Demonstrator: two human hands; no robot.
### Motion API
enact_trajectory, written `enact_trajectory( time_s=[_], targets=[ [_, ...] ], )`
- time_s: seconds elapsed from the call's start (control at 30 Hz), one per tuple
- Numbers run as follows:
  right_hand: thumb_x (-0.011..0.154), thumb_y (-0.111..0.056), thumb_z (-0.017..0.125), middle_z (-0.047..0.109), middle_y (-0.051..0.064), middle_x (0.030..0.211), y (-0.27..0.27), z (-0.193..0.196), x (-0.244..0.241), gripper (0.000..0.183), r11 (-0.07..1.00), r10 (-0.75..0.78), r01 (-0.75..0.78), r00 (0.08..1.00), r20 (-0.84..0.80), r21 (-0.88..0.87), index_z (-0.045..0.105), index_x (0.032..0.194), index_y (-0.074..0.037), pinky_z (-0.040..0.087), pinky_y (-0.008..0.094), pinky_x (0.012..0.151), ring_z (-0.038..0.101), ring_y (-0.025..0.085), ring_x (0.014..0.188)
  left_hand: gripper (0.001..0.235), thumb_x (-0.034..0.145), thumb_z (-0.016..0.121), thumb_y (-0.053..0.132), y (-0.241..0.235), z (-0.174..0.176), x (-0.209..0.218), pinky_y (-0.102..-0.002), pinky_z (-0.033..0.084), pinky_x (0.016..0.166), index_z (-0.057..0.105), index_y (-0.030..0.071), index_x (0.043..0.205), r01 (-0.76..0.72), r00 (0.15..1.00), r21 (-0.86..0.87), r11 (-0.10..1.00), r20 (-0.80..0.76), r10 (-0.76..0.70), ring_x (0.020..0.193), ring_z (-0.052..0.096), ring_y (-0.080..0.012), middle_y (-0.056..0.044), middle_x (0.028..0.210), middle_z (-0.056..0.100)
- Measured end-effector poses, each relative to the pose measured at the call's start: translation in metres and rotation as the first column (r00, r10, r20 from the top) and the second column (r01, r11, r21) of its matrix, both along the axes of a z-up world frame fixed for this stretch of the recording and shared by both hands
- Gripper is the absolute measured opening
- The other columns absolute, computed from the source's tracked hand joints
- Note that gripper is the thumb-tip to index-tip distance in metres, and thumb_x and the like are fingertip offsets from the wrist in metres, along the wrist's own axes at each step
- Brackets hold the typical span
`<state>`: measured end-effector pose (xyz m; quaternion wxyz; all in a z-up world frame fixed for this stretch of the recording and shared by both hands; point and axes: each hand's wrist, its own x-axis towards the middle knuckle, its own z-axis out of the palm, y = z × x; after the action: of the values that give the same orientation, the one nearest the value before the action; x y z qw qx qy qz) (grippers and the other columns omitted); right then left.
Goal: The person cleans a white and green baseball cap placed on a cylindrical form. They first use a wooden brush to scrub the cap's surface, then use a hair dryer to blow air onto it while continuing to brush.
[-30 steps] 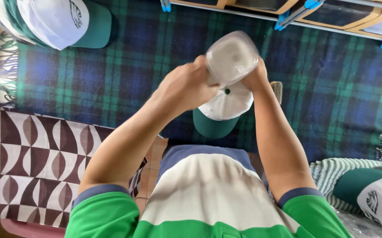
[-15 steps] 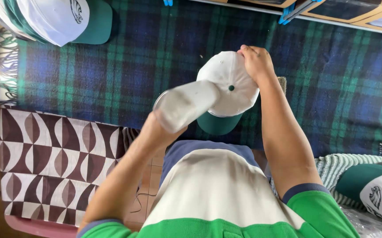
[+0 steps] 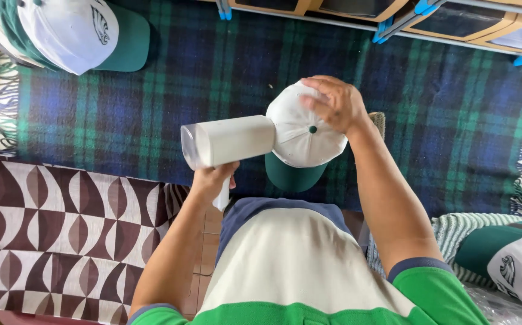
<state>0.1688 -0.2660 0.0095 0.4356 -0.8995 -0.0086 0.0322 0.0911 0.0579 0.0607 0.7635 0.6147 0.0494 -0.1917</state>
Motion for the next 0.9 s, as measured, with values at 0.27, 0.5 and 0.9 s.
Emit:
enact_trajectory(
  time_s=[0.27, 0.5, 0.9],
  targets=[
    [0.109, -0.045, 0.051, 0.074, 0.019, 0.113, 0.014, 0.04, 0.013, 0.043, 0.996, 0.074, -0.082, 0.971, -0.227, -0.026, 0.075, 0.124, -0.012, 0.051, 0.051, 0.095, 0.066, 0.043, 0.111, 0.048, 0.09, 0.065, 0.037, -0.05, 0.125, 0.052, -0.058, 0.057, 0.071, 0.065, -0.007, 0.109, 0.355, 0.843, 0.852, 0.384, -0.115, -0.525, 0.084, 0.072, -0.0482, -0.026, 0.084, 0.071],
    [0.106, -0.041, 0.048, 0.074, 0.003, 0.112, -0.014, -0.028, 0.019, 0.035, 0.997, 0.015, -0.031, 0.975, -0.223, -0.066, 0.076, 0.118, -0.025, 0.052, 0.048, 0.091, 0.067, 0.034, 0.109, 0.065, 0.083, 0.063, 0.046, -0.065, 0.123, 0.074, -0.051, 0.061, 0.071, 0.056, -0.004, 0.125, 0.371, 0.717, 0.913, 0.171, -0.164, -0.678, 0.085, 0.075, -0.0429, -0.023, 0.091, 0.071],
    [0.114, -0.027, 0.043, 0.074, 0.023, 0.102, -0.027, -0.052, 0.014, 0.04, 0.956, 0.232, -0.227, 0.973, 0.009, -0.189, 0.072, 0.118, 0.001, 0.058, 0.047, 0.083, 0.071, 0.042, 0.098, 0.067, 0.08, 0.066, 0.052, -0.076, 0.111, 0.093, -0.053, 0.06, 0.071, 0.054, 0.002, 0.123, 0.398, 0.653, 0.91, 0.113, -0.195, -0.731, 0.088, 0.074, -0.0436, -0.019, 0.098, 0.071]
  ],
)
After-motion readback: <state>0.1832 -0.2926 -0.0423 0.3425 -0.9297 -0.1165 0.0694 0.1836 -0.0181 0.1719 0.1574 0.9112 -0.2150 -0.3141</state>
